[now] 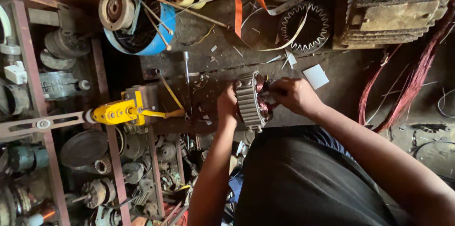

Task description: The person winds a red copper wire around a motor stator core held in a yellow bench vise. They manually feed the wire through the slots of the stator, adjusting the tension and position of the core as needed.

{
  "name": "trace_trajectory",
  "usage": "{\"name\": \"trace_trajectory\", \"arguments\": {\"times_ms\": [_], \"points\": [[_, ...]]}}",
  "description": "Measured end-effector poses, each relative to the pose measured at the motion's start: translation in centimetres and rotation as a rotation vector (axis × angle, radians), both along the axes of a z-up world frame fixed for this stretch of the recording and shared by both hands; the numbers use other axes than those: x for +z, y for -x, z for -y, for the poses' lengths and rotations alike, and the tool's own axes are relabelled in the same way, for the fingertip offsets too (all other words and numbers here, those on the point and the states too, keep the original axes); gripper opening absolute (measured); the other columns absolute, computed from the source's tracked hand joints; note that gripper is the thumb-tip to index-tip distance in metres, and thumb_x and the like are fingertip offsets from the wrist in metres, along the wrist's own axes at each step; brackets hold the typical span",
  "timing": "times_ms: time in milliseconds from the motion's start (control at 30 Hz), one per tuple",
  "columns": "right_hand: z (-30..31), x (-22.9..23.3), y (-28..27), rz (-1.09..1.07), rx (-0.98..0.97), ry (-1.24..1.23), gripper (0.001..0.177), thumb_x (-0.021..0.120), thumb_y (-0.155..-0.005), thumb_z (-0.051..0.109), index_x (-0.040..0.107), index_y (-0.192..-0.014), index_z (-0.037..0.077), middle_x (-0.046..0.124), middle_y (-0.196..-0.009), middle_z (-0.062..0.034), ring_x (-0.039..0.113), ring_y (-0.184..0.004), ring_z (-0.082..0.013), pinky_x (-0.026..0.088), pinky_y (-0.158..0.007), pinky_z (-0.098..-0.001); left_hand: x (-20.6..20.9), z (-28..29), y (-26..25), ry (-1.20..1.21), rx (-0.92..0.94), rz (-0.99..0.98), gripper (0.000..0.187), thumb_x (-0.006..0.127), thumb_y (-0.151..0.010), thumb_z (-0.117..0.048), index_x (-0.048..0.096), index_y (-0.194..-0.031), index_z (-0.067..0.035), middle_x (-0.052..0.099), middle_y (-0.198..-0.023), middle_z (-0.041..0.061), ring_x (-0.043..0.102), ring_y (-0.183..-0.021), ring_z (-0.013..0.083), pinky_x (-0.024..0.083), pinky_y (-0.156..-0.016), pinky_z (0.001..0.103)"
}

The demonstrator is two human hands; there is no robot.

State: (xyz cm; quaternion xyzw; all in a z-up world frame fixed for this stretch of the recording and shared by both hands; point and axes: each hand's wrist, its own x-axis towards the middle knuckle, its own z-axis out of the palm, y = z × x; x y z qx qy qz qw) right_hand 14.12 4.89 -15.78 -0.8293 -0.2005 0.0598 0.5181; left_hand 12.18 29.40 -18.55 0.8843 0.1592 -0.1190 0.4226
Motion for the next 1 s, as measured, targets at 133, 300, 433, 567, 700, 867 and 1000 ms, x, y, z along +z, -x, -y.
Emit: {"name": "trace_trajectory", "arguments": {"times_ms": [133,300,433,567,700,867,1000], "points": [[-1.4,0.5,-0.2,-0.016,0.108,0.084,0.015,0.073,-0.089,0.018,0.074,-0.101,0.009,0.071,-0.089,-0.0136,0.07,-0.082,-0.0339,0.056,-0.073,-0.0439,-0.3,-1.4,0.1,0.023,-0.16,0.068,0.045,0.074,-0.075,-0.033,0.071,-0.113,-0.009,0.078,-0.106,0.016,0.077,-0.1,0.0309,0.057,-0.086,0.036],[-1.1,1.6,-1.0,0.011,0.138,-0.063,0.019,0.07,-0.09,0.014,0.074,-0.109,0.01,0.072,-0.093,-0.0111,0.071,-0.083,-0.0312,0.057,-0.072,-0.042,0.0,-1.5,-1.2,-0.004,-0.157,0.046,0.048,0.078,-0.075,-0.037,0.072,-0.114,-0.009,0.078,-0.108,0.016,0.076,-0.104,0.0305,0.057,-0.088,0.036],[-0.1,1.3,-1.2,-0.024,0.197,0.006,0.028,0.068,-0.084,0.009,0.078,-0.111,0.013,0.071,-0.092,-0.0115,0.071,-0.081,-0.0305,0.057,-0.071,-0.0402,0.6,-1.6,-0.4,0.019,-0.152,0.028,0.05,0.078,-0.074,-0.038,0.071,-0.115,-0.009,0.078,-0.109,0.016,0.077,-0.104,0.0304,0.058,-0.088,0.036],[-1.1,0.9,-0.7,-0.236,-0.028,0.087,0.019,0.075,-0.085,0.019,0.079,-0.102,0.011,0.075,-0.085,-0.0118,0.075,-0.075,-0.0282,0.058,-0.07,-0.0389,0.9,-1.5,-0.5,0.019,-0.206,0.119,0.053,0.079,-0.076,-0.038,0.07,-0.119,-0.008,0.077,-0.112,0.017,0.075,-0.107,0.0311,0.057,-0.09,0.037],[-2.1,0.4,-0.5,-0.313,-0.119,0.047,0.024,0.078,-0.079,0.025,0.078,-0.095,0.007,0.078,-0.084,-0.0113,0.078,-0.072,-0.025,0.061,-0.068,-0.0365,-0.2,-1.9,-0.2,-0.01,-0.231,0.151,0.055,0.076,-0.079,-0.036,0.068,-0.126,-0.009,0.076,-0.114,0.017,0.074,-0.108,0.0317,0.057,-0.091,0.037],[-2.8,0.7,-0.6,-0.334,-0.085,0.099,0.024,0.078,-0.083,0.029,0.077,-0.093,0.007,0.078,-0.082,-0.0115,0.077,-0.072,-0.0246,0.06,-0.07,-0.0367,-0.8,-1.9,-0.3,0.007,-0.231,0.123,0.05,0.073,-0.08,-0.031,0.067,-0.125,-0.009,0.077,-0.112,0.016,0.075,-0.106,0.0322,0.058,-0.09,0.038],[-2.4,1.9,-0.4,-0.214,-0.101,0.085,0.024,0.079,-0.083,0.027,0.078,-0.095,0.007,0.076,-0.082,-0.0121,0.076,-0.072,-0.0259,0.059,-0.069,-0.038,0.6,-1.2,-0.1,-0.025,-0.234,0.168,0.04,0.072,-0.085,-0.025,0.069,-0.12,-0.007,0.076,-0.11,0.018,0.074,-0.104,0.0356,0.058,-0.088,0.041]]}}
